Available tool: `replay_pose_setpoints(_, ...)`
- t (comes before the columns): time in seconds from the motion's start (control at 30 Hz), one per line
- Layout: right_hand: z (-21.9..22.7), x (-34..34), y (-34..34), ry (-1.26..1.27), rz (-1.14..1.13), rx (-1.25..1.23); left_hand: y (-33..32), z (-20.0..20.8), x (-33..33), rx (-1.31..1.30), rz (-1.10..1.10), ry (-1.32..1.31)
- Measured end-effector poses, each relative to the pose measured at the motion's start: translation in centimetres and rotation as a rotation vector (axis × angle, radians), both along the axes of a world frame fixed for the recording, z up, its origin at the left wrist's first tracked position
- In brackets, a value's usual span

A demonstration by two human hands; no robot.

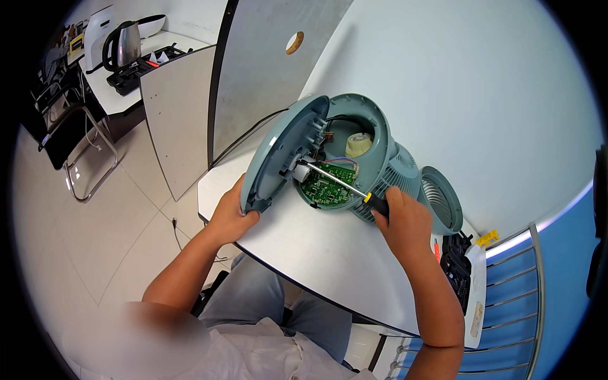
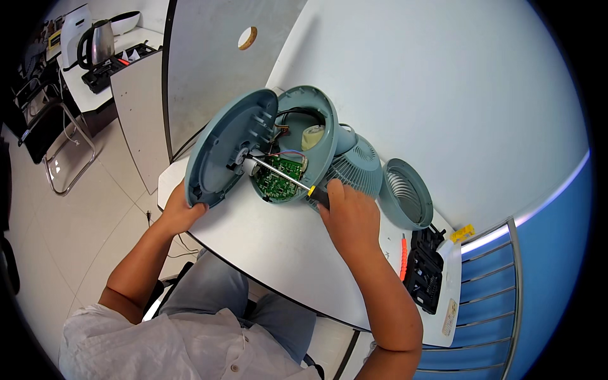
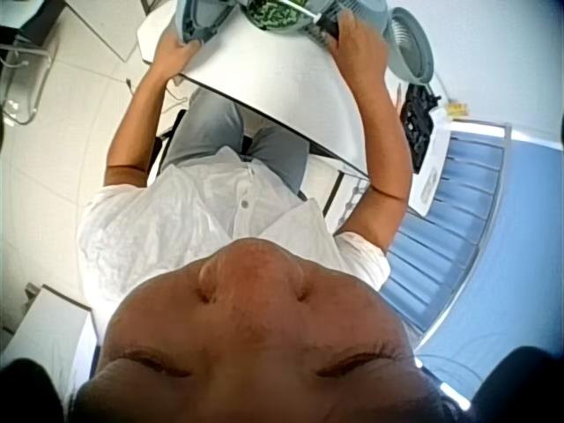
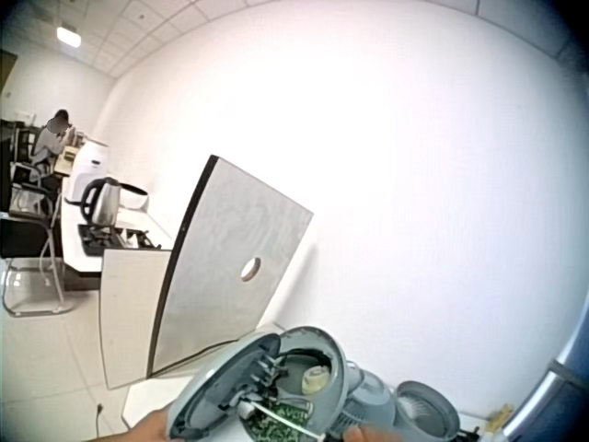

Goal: The person uses a screwdriver to remove screws from the base of a teal fan. After removing the screws, the person opens the fan casing to reveal the internal motor and circuit board.

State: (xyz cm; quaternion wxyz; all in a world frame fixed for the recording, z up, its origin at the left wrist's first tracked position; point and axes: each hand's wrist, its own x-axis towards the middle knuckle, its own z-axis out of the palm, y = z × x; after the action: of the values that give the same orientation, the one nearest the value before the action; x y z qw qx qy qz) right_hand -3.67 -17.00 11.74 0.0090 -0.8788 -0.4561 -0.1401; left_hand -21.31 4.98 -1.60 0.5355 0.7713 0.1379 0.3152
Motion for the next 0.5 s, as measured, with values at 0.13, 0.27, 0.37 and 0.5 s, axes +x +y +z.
replay_pose_setpoints(0.13,-0.27,0.23,-0.23,-0.114,0.089,0.01,0.01,-0.1,0.04,0.001,0.003,-0.002)
replay_pose_setpoints(0.27,-0.88,0.61,-0.73,-0.239,0.198,0.063,-0.14,0.15,-0.01,0.007,0.008,0.014)
replay_pose_setpoints(0.37,-0.78,0.38,-0.83,-0.235,0.205,0.066,-0.12,0.17,-0.07,0.024,0.012,0.006)
replay_pose_setpoints(0.5,-0.85,-0.18,-0.93,-0.127,0.162,0.096,-0.07,0.33,-0.08,0.009,0.012,0.023)
